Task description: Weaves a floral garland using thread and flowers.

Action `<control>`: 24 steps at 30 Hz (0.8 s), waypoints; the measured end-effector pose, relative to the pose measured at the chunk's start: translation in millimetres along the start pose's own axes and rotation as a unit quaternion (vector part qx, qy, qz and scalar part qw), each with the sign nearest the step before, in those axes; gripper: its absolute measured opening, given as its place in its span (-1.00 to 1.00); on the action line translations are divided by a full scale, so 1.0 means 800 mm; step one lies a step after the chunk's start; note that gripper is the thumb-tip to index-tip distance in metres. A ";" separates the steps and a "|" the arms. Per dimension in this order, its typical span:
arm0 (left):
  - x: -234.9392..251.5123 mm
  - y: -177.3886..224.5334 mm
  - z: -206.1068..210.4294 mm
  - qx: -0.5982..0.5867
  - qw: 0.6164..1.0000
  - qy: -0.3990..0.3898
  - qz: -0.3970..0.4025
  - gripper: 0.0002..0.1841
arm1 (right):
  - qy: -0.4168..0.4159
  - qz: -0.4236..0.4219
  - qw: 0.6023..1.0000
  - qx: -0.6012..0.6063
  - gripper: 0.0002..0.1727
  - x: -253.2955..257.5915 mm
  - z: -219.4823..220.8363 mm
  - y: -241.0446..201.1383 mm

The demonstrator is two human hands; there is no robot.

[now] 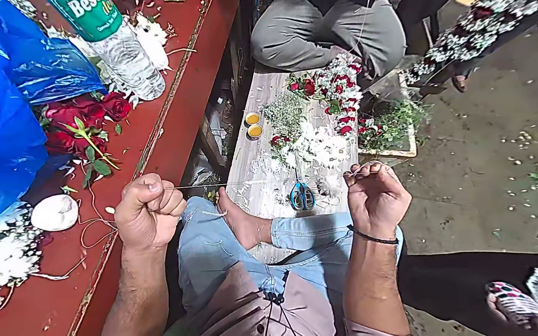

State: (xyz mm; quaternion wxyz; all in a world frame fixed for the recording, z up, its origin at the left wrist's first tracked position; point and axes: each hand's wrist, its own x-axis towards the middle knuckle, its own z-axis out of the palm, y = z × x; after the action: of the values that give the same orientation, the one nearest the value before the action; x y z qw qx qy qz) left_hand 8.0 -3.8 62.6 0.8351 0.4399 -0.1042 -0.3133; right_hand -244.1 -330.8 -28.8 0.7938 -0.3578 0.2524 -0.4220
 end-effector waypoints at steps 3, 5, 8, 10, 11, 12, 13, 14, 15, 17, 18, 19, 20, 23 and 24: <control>0.001 0.001 -0.001 -0.013 1.000 -0.002 -0.002 -0.63 | 0.000 0.000 1.000 0.002 -0.65 0.002 -0.001 0.000; 0.001 0.001 0.001 -0.013 1.000 0.001 0.001 -0.63 | -0.002 0.001 1.000 0.007 -0.65 0.002 -0.001 0.001; 0.003 -0.001 0.005 -0.012 1.000 -0.005 0.000 -0.62 | 0.004 0.006 1.000 0.006 -0.65 0.003 -0.006 0.003; 0.003 0.000 0.005 -0.010 0.999 -0.039 -0.019 -0.64 | 0.019 0.008 1.000 -0.002 -0.64 0.008 -0.020 0.012; 0.002 0.001 0.005 -0.001 0.998 -0.055 -0.035 -0.64 | 0.032 0.012 0.999 -0.014 -0.63 0.012 -0.029 0.019; 0.001 0.003 0.005 0.004 0.996 -0.071 -0.051 -0.65 | 0.048 0.020 0.998 -0.028 -0.63 0.015 -0.039 0.028; 0.001 0.005 0.005 0.006 0.994 -0.084 -0.064 -0.64 | 0.066 0.031 0.996 -0.047 -0.63 0.017 -0.050 0.038; 0.001 0.007 0.006 0.004 0.993 -0.094 -0.074 -0.61 | 0.083 0.042 0.994 -0.066 -0.64 0.019 -0.059 0.047; 0.000 0.009 0.009 0.001 0.991 -0.104 -0.081 -0.57 | 0.098 0.054 0.991 -0.079 -0.64 0.019 -0.069 0.057; -0.002 0.013 0.015 -0.008 0.988 -0.113 -0.100 -0.50 | 0.113 0.073 0.986 -0.096 -0.64 0.017 -0.082 0.073; -0.003 0.015 0.018 -0.011 0.988 -0.114 -0.107 -0.48 | 0.113 0.081 0.985 -0.100 -0.65 0.016 -0.085 0.079; -0.004 0.016 0.019 -0.011 0.987 -0.116 -0.112 -0.46 | 0.109 0.087 0.984 -0.107 -0.65 0.015 -0.086 0.084; -0.005 0.017 0.021 -0.003 0.987 -0.115 -0.113 -0.43 | 0.105 0.092 0.984 -0.112 -0.65 0.013 -0.087 0.087; -0.008 0.018 0.025 0.009 0.987 -0.106 -0.123 -0.37 | 0.108 0.110 0.981 -0.117 -0.67 0.012 -0.089 0.094; -0.009 0.017 0.026 0.003 0.988 -0.099 -0.122 -0.37 | 0.112 0.117 0.980 -0.119 -0.68 0.011 -0.089 0.097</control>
State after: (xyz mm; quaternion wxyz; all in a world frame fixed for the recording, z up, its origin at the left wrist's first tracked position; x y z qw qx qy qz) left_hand -1.0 -7.5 86.5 0.7748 0.4187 -0.1330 -0.4546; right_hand -251.8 -333.5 -134.1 0.7561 -0.3680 0.4287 -0.3304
